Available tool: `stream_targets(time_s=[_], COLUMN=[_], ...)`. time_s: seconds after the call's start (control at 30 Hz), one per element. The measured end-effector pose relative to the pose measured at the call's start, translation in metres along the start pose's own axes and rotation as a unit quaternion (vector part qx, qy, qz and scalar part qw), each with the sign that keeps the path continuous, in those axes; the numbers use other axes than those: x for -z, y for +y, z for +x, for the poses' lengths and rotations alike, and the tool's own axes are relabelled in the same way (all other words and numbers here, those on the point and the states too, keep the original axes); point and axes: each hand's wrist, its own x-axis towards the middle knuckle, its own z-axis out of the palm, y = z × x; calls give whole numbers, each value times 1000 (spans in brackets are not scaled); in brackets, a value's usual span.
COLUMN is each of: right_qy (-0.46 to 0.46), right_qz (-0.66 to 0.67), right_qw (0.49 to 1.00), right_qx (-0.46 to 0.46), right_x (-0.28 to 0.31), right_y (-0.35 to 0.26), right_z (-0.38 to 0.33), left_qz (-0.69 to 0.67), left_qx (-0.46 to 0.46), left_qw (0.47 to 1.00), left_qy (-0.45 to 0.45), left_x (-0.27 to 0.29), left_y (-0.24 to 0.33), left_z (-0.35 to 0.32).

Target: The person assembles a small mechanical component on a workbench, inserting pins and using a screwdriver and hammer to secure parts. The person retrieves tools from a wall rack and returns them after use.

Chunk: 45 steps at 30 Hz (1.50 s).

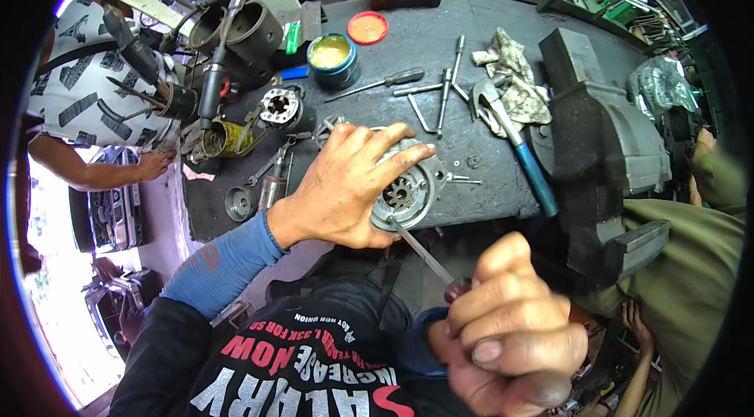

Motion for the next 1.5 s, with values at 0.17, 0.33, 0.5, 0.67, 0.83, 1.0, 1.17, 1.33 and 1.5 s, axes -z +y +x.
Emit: stream_targets(time_s=[0.17, 0.33, 0.5, 0.67, 0.83, 1.0, 1.17, 1.33, 1.5], right_qy=[-408, -305, -219, -45, -445, -287, -238, -78, -171], right_qz=[304, 264, 198, 104, 301, 251, 234, 183, 197], right_qw=[861, 915, 956, 993, 843, 924, 942, 978, 960], right_qx=[1, 17, -1, -27, -22, -28, -42, -62, -98], right_x=[31, 20, 23, 7, 24, 31, 27, 18, 40], right_y=[23, 24, 16, -2, 20, 17, 18, -4, -23], right_z=[50, 35, 17, 0, 59, 38, 29, 5, 30], left_qz=[-10, -22, -37, -24, -30, -34, -42, -17, 9], left_qx=[6, 23, 38, 30, 20, 41, 48, 46, 51], left_qw=[1000, 999, 998, 999, 999, 998, 997, 998, 998], left_qy=[-9, -21, -25, -10, -31, -26, -34, -27, -36], left_x=[2, 4, 0, 2, 5, 4, 0, 5, 7], left_y=[2, 3, 3, 5, 1, 5, 6, 9, 17], left_z=[4, 3, 3, 5, 8, 7, 5, 5, 11])
